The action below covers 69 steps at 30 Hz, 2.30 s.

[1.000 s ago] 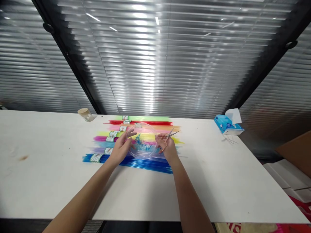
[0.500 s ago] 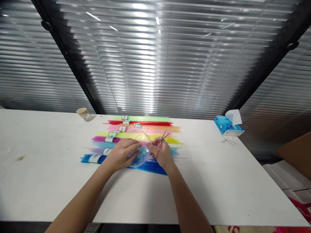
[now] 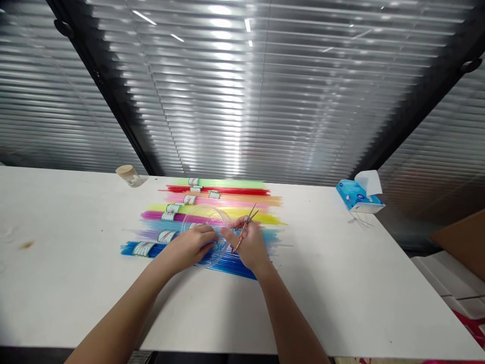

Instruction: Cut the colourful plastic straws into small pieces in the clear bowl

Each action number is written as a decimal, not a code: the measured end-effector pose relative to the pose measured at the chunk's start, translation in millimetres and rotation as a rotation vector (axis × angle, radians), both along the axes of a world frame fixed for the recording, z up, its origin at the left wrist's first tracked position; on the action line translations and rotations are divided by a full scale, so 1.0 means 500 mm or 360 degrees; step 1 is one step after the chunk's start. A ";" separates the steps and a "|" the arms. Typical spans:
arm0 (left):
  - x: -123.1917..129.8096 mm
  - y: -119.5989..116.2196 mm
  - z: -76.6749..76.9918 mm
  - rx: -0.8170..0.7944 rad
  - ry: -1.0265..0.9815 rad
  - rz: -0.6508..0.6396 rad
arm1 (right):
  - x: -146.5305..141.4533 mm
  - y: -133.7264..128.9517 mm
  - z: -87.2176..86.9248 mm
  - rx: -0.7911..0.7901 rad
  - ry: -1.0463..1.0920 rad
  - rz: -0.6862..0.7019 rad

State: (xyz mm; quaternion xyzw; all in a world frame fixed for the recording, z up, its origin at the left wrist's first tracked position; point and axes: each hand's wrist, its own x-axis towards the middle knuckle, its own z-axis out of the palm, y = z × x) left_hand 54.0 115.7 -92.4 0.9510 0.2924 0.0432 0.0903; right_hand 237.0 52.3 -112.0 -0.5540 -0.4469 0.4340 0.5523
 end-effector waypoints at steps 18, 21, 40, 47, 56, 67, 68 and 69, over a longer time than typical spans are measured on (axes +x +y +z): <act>-0.001 0.002 -0.012 -0.0040 -0.0134 -0.0009 | 0.001 -0.004 0.007 0.0035 -0.0093 -0.0072; 0.000 0.003 -0.011 -0.0077 -0.0128 -0.0007 | 0.000 -0.005 0.005 0.0009 -0.0080 -0.0078; -0.004 0.000 -0.007 -0.0087 -0.0056 0.0030 | 0.002 -0.001 -0.003 -0.0023 -0.0013 -0.0042; 0.002 -0.008 0.012 -0.0057 0.0079 0.0083 | -0.004 0.000 -0.003 0.0012 -0.0010 -0.0090; 0.004 -0.004 0.013 -0.0150 0.0122 0.0122 | 0.004 0.000 -0.014 -0.0047 -0.0149 -0.0056; -0.002 0.002 -0.001 -0.0043 -0.0037 0.0049 | 0.000 0.001 -0.005 0.0000 -0.0137 -0.0120; -0.002 0.002 -0.002 -0.0036 -0.0053 0.0042 | 0.000 0.001 -0.004 -0.0001 -0.0130 -0.0122; -0.003 0.002 -0.003 -0.0028 -0.0064 0.0039 | 0.000 0.001 -0.004 0.0000 -0.0120 -0.0122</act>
